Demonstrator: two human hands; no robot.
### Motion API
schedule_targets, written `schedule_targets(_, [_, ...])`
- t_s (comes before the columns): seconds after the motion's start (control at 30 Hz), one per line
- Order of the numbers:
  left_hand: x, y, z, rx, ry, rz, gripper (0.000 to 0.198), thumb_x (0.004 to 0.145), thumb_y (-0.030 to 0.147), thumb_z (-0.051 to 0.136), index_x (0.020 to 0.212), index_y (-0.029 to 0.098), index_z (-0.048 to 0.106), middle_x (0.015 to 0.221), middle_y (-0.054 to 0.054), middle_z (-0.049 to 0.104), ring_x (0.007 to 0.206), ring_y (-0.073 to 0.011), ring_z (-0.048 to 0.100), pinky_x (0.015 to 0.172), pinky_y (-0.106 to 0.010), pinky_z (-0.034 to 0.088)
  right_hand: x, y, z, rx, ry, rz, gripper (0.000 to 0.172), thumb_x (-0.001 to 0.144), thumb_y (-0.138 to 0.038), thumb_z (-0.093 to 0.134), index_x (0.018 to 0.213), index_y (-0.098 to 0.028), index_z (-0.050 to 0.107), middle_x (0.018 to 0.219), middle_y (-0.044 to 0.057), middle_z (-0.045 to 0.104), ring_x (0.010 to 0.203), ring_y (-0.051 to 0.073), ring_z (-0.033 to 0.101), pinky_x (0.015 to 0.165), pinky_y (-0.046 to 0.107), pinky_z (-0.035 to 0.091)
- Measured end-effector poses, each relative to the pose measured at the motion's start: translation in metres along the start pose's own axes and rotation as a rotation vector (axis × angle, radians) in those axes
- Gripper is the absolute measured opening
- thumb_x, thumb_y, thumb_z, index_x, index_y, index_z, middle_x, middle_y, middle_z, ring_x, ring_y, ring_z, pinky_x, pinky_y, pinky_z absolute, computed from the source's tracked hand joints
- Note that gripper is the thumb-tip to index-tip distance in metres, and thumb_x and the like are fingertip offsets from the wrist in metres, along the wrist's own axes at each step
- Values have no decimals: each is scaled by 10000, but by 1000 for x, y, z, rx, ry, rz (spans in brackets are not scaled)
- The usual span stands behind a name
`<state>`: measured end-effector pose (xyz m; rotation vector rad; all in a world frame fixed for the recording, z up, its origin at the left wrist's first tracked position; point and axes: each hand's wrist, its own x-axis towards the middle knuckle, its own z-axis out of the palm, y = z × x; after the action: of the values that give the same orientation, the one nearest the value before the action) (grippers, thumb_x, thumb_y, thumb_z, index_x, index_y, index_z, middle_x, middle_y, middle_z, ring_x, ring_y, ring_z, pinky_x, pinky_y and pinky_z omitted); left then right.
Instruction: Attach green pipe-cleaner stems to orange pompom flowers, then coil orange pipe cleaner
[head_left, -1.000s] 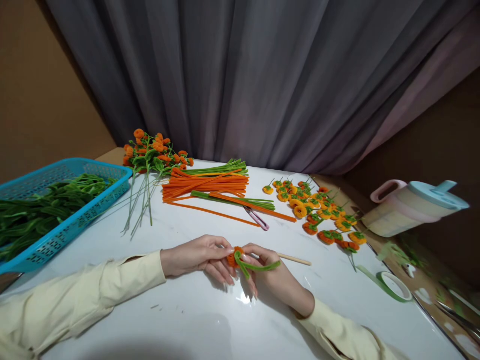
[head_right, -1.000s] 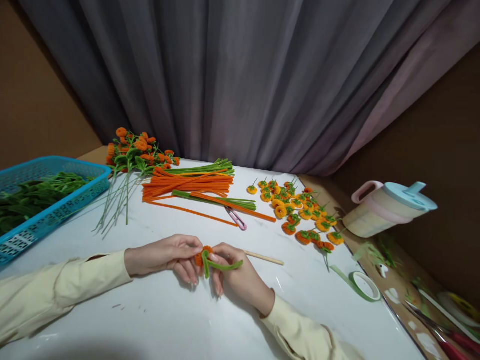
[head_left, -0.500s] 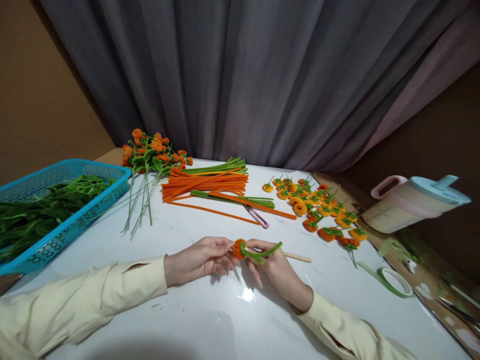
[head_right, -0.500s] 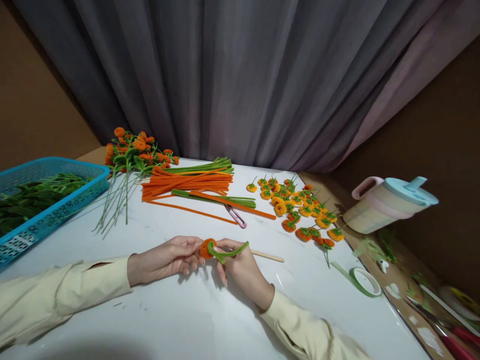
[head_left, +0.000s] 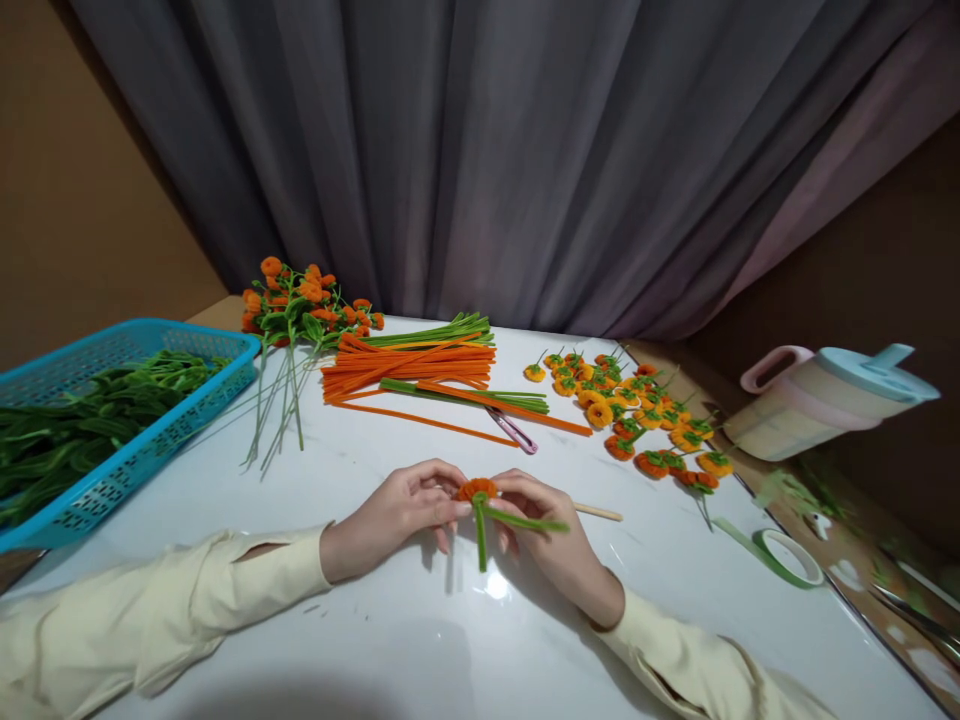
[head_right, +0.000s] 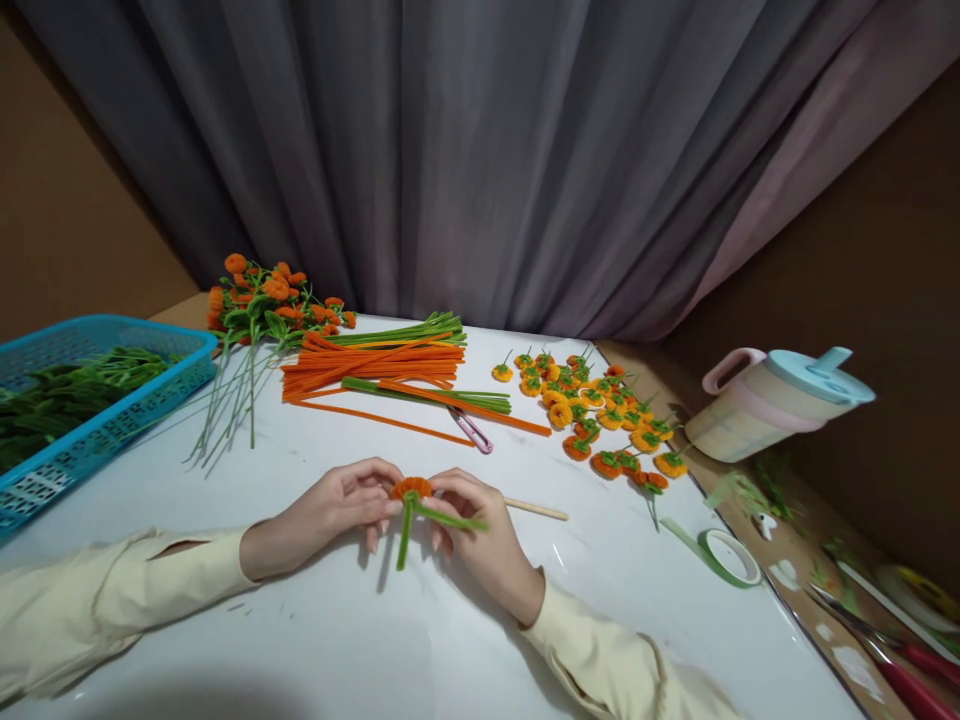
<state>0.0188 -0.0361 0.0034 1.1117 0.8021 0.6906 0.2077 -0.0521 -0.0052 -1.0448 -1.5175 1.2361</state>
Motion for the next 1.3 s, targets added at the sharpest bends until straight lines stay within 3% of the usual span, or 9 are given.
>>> schedule_targets(0.13, [-3, 10, -4, 98, -67, 85, 269, 759, 294, 653, 968, 160, 547, 827, -24, 588, 655, -130, 589, 624, -263, 481, -6, -1, -7, -398, 52, -443, 113, 861, -197, 545, 908, -181, 646, 855, 83, 623, 765, 167, 602, 616, 257, 501])
schedule_targets(0.23, [-3, 18, -10, 139, -130, 98, 241, 812, 276, 586, 1026, 173, 543, 963, -56, 582, 866, -172, 574, 764, -292, 464, -13, -1, -12, -730, 88, -768, 295, 862, -63, 495, 1118, -187, 574, 940, 103, 627, 837, 174, 600, 680, 286, 497])
schedule_targets(0.33, [-1, 23, -16, 283, -203, 171, 281, 841, 259, 545, 1112, 185, 534, 1109, -80, 553, 1024, -199, 526, 878, -324, 418, -16, 0, -12, -909, 90, -931, 370, 842, -37, 514, 1191, -160, 527, 936, 113, 639, 832, 194, 599, 663, 313, 493])
schedule_targets(0.43, [-1, 27, -18, 505, -270, 371, 360, 830, 209, 563, 1187, 212, 514, 1187, -77, 531, 1119, -203, 473, 969, -350, 358, -17, -2, -9, -844, 55, -939, 334, 835, -35, 517, 1156, -129, 535, 907, 119, 640, 823, 201, 601, 681, 332, 508])
schedule_targets(0.57, [0, 30, -18, 654, -274, 529, 221, 851, 183, 538, 1066, 169, 590, 1038, -76, 595, 988, -170, 539, 915, -320, 399, -16, -6, -4, -633, 18, -828, 300, 832, -21, 505, 1103, -149, 535, 923, 119, 622, 833, 192, 597, 697, 319, 520])
schedule_targets(0.77, [-3, 29, -14, 787, -285, 590, 153, 839, 197, 565, 978, 136, 586, 941, -79, 571, 886, -154, 543, 815, -283, 441, -16, -8, -2, -515, -77, -658, 324, 835, -60, 491, 1140, -168, 480, 997, 124, 590, 921, 203, 569, 759, 340, 511])
schedule_targets(0.93, [-7, 28, -12, 878, -313, 632, 128, 845, 185, 552, 957, 125, 563, 932, -82, 562, 893, -152, 526, 816, -273, 431, -16, -9, -2, -530, -113, -716, 406, 813, -39, 498, 1196, -171, 468, 1018, 125, 575, 928, 207, 558, 780, 365, 501])
schedule_targets(1.3, [-6, 25, -8, 776, -297, 552, 140, 845, 227, 566, 927, 118, 601, 877, -72, 575, 816, -138, 536, 744, -252, 440, -17, -12, 1, -461, -168, -721, 362, 832, -41, 470, 1163, -185, 478, 923, 109, 617, 816, 184, 588, 671, 310, 513])
